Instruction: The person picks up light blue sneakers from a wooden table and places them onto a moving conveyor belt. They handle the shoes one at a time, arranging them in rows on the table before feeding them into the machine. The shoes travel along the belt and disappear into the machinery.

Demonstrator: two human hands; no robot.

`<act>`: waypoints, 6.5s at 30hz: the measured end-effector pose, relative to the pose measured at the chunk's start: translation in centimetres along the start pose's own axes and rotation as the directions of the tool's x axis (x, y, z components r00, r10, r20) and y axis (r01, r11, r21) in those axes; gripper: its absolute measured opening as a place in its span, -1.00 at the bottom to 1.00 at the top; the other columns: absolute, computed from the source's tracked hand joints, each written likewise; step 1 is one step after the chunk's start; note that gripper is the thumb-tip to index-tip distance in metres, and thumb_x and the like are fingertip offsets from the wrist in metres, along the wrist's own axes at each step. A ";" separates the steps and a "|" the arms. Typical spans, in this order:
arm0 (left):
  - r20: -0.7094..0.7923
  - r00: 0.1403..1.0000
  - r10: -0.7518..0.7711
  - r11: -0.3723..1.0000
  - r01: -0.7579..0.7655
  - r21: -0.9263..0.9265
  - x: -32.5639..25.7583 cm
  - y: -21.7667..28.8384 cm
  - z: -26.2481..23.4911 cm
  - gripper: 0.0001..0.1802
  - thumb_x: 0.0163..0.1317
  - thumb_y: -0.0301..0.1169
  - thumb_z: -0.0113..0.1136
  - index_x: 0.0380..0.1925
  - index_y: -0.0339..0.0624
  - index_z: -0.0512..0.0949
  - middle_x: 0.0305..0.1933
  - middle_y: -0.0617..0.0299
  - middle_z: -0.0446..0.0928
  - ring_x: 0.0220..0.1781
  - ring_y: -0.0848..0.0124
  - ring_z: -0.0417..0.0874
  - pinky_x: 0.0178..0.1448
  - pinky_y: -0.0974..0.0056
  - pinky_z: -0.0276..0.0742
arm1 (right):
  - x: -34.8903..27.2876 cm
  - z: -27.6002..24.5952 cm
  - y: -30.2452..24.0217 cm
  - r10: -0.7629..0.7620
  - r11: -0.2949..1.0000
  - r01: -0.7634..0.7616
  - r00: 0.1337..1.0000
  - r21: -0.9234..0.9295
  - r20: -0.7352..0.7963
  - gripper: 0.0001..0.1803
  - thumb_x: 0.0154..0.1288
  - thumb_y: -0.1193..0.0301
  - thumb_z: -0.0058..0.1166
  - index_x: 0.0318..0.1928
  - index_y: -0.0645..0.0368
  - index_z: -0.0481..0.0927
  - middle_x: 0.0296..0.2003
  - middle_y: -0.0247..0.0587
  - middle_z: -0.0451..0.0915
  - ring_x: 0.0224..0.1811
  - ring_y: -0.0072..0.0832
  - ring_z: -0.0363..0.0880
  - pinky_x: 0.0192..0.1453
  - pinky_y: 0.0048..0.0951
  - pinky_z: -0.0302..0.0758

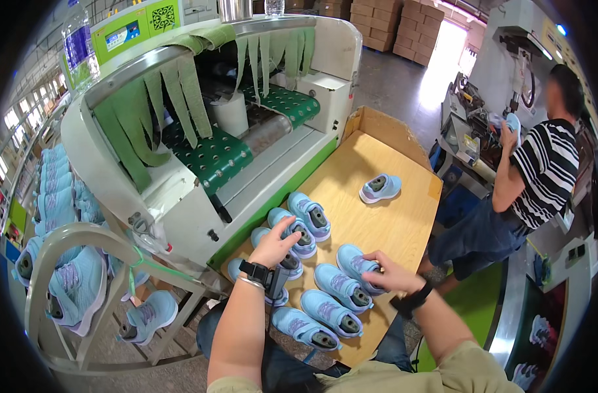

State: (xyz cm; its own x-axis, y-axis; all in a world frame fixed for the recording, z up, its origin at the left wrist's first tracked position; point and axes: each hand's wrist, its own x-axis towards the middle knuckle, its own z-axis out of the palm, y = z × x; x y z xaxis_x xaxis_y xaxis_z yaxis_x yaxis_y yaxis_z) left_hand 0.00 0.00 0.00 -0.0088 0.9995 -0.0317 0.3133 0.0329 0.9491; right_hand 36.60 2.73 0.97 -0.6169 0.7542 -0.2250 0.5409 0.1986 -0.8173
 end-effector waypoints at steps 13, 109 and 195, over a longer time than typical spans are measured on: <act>0.075 0.996 0.038 0.998 -0.034 -0.058 0.4 0.1 0.1 -0.35 0.36 -0.14 0.19 0.38 -0.14 0.31 0.51 -0.12 0.18 0.57 0.10 0.14 0.55 0.20 0.11 | 20.7 -12.1 5.3 0.170 0.893 -0.434 0.568 -0.118 -0.805 -0.26 0.12 0.11 0.34 0.27 0.09 0.40 0.19 0.14 0.42 0.31 -0.09 0.35 0.36 -0.24 0.32; 0.063 0.997 0.049 0.999 -0.049 -0.001 0.1 -1.3 0.1 -0.30 0.33 -0.03 0.17 0.39 -0.06 0.30 0.54 -0.07 0.13 0.57 0.00 0.11 0.59 0.15 -0.01 | 8.7 -8.3 0.5 -0.046 0.744 -0.202 0.935 -0.637 -0.351 -0.43 0.27 0.04 0.14 0.21 -0.01 0.41 0.22 -0.18 0.45 0.28 -0.01 0.41 0.36 0.22 0.20; 0.057 0.998 -0.010 0.971 -0.003 0.237 -0.9 2.0 -0.2 -0.30 0.33 -0.07 0.19 0.41 -0.04 0.27 0.53 -0.14 0.11 0.57 -0.06 0.09 0.57 0.00 -0.06 | 27.6 -17.8 3.4 -0.046 0.697 -0.456 0.741 -0.553 -0.670 -0.21 0.08 0.18 0.33 0.27 0.25 0.34 0.15 0.27 0.46 0.33 0.06 0.34 0.36 -0.02 0.35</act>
State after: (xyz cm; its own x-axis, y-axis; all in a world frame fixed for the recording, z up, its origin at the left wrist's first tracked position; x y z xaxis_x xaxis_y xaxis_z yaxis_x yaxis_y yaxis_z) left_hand 0.44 -0.88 1.95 0.0421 0.9974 -0.0593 0.5295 0.0281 0.8479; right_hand 31.56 35.34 1.44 -0.0987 0.9690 0.2266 0.9747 0.1400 -0.1741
